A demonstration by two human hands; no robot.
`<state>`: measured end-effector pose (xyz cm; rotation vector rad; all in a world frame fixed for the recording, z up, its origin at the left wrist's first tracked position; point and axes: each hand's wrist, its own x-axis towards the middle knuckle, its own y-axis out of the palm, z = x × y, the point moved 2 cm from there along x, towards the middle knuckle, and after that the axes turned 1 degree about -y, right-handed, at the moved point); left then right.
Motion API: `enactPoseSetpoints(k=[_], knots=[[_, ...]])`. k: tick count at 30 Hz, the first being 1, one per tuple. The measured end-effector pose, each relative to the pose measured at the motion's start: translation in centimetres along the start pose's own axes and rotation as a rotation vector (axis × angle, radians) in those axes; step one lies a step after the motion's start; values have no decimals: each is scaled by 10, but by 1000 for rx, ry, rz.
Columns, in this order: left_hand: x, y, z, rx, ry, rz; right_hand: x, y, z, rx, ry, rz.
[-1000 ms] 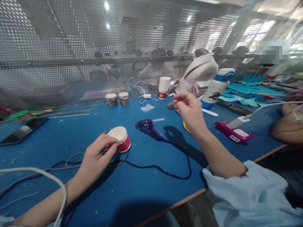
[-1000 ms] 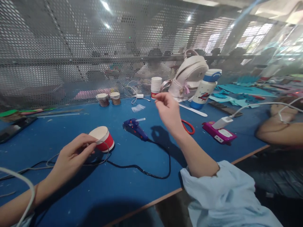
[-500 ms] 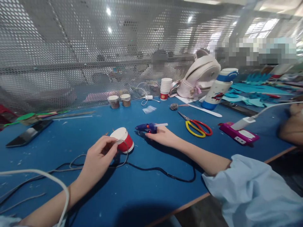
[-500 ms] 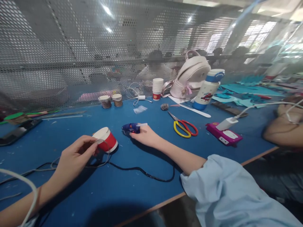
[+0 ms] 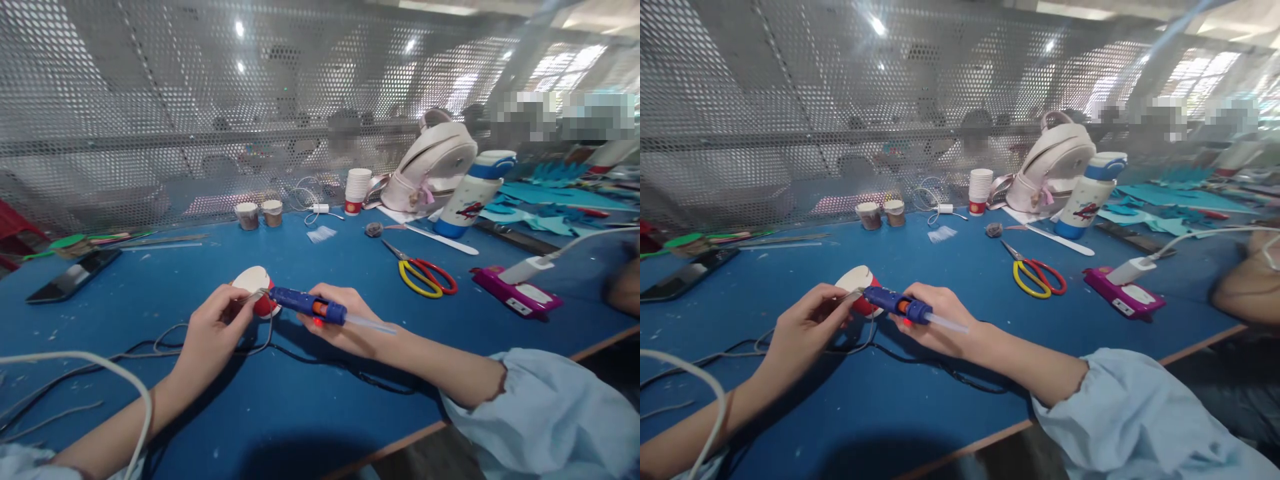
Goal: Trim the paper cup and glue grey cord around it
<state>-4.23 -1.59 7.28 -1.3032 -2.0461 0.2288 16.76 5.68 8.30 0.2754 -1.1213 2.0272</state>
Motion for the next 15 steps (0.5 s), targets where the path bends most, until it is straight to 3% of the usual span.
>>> enactPoseSetpoints(k=[7,15], knots=[[-1,1,1,-33,32,10,-4,2,3,-54,-183,62],[-2,0,4,-20,13,3,-6,1,1,-166,-218,13]])
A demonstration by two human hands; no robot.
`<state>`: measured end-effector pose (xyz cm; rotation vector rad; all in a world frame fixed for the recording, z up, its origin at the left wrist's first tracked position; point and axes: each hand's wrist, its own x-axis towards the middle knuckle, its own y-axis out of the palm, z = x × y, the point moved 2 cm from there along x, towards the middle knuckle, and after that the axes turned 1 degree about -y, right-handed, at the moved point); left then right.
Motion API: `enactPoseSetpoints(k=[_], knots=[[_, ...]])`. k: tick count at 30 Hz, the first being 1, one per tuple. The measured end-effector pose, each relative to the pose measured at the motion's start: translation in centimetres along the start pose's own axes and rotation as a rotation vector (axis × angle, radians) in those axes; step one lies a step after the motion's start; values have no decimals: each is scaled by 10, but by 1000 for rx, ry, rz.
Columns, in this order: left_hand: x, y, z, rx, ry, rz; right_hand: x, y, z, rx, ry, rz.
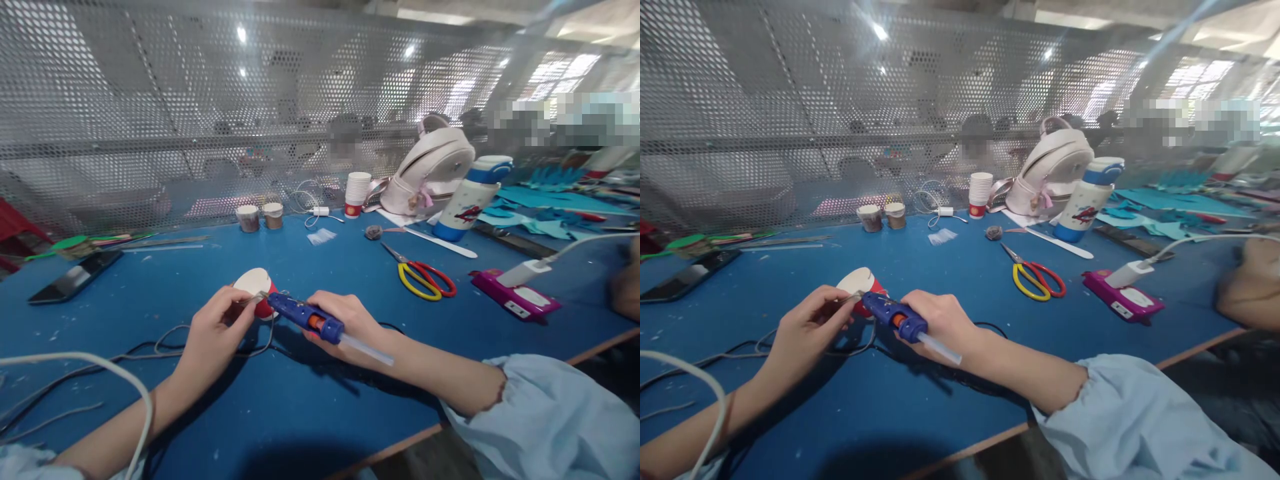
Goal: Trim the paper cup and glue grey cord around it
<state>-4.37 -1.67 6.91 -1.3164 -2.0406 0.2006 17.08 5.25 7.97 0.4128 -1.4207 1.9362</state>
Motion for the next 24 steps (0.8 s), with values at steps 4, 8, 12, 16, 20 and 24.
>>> enactPoseSetpoints(k=[4,8,12,16,20,24], knots=[[0,0,-1,-11,8,10,-1,3,1,-43,-53,14],[0,0,-2,-18,2,16,-3,3,0,-81,-76,16],[1,1,-3,-17,-21,8,-3,2,-3,-95,-56,2],[1,1,-4,-30,-24,13,-3,4,-1,-96,-72,-11],[1,0,-5,-53,-25,24,-4,6,0,-106,-109,0],[1,0,-6,-66,-64,27,-3,2,-2,-85,-60,-11]])
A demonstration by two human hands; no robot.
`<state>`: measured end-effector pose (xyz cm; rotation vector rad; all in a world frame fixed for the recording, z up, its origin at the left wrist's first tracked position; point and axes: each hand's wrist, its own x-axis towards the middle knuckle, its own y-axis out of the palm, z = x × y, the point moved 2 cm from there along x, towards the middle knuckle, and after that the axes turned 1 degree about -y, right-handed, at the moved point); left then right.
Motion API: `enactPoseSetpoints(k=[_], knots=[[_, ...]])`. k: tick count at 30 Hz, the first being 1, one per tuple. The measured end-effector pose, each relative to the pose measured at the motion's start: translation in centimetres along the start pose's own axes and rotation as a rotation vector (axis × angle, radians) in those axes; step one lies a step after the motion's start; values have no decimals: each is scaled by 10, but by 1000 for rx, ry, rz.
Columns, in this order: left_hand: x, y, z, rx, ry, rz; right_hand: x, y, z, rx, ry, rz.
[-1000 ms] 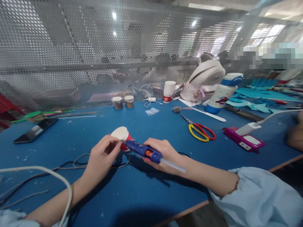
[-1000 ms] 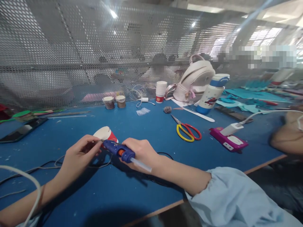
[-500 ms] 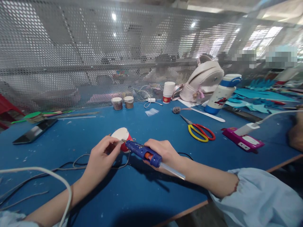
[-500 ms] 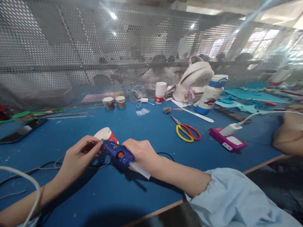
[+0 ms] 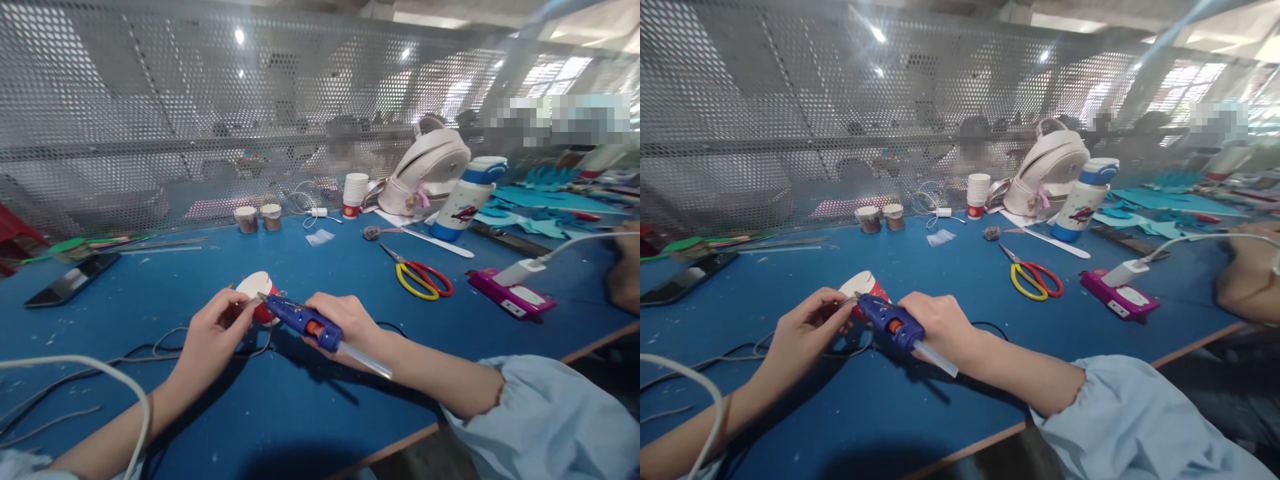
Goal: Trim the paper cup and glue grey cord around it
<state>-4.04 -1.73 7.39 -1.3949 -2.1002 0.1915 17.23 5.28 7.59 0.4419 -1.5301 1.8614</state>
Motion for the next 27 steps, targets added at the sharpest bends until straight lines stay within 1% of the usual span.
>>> enactPoseSetpoints(k=[6,8,13,20,23,27], knots=[[0,-1,2,-15,-26,21,2,-5,-1,73,119,-23],[0,-1,3,-14,-28,18,2,-4,0,78,109,-24],[0,-1,3,-26,-31,13,2,-2,4,59,27,-26],[-1,-2,2,-20,-35,28,6,-8,0,154,159,-53],[-1,-2,1,-34,-30,31,5,-6,2,150,147,-39],[-1,-1,0,-33,-31,32,3,-1,7,133,83,-22]])
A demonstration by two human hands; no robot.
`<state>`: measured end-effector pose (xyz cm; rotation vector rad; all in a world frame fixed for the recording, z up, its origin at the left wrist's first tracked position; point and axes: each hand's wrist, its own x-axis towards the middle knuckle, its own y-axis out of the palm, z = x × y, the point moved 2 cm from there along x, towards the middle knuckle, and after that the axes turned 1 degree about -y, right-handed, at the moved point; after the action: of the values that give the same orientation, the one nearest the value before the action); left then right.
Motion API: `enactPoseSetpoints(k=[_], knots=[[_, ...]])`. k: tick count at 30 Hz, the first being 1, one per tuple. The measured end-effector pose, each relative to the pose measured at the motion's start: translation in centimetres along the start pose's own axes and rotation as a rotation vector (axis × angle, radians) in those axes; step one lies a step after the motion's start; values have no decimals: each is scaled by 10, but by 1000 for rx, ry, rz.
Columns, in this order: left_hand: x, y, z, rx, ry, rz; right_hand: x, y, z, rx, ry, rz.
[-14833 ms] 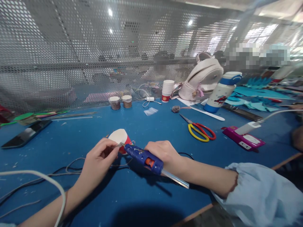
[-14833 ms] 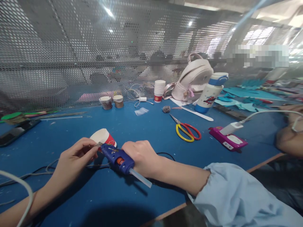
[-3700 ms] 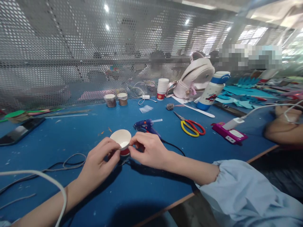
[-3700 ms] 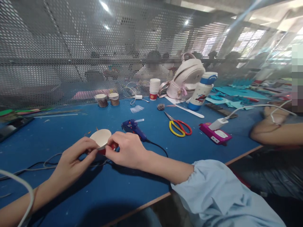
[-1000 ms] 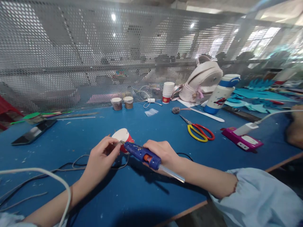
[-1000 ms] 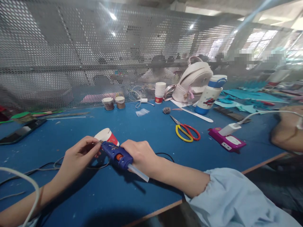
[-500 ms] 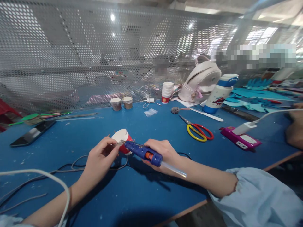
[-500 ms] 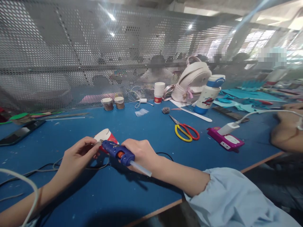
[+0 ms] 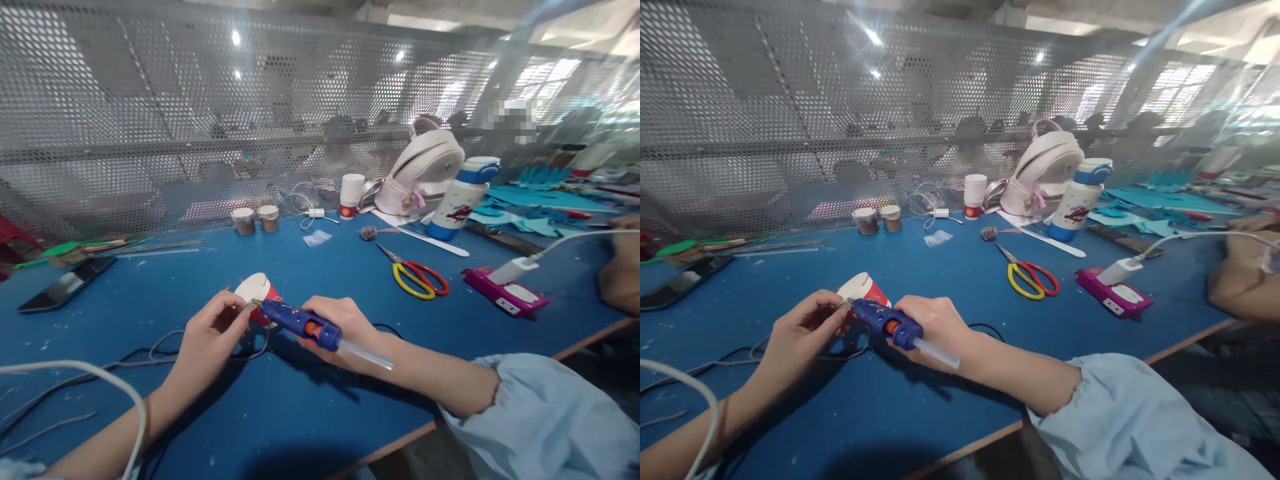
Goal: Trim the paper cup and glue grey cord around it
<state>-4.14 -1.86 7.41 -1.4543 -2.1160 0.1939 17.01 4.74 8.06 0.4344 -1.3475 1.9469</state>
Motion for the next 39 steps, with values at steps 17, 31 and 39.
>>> enactPoseSetpoints(k=[17,31,39], knots=[[0,-1,2,9,10,2,5,-5,1,104,225,-25],[0,-2,4,-3,27,-2,3,-4,0,114,119,-74],[0,-2,3,-16,32,-6,3,-2,2,67,88,-43]])
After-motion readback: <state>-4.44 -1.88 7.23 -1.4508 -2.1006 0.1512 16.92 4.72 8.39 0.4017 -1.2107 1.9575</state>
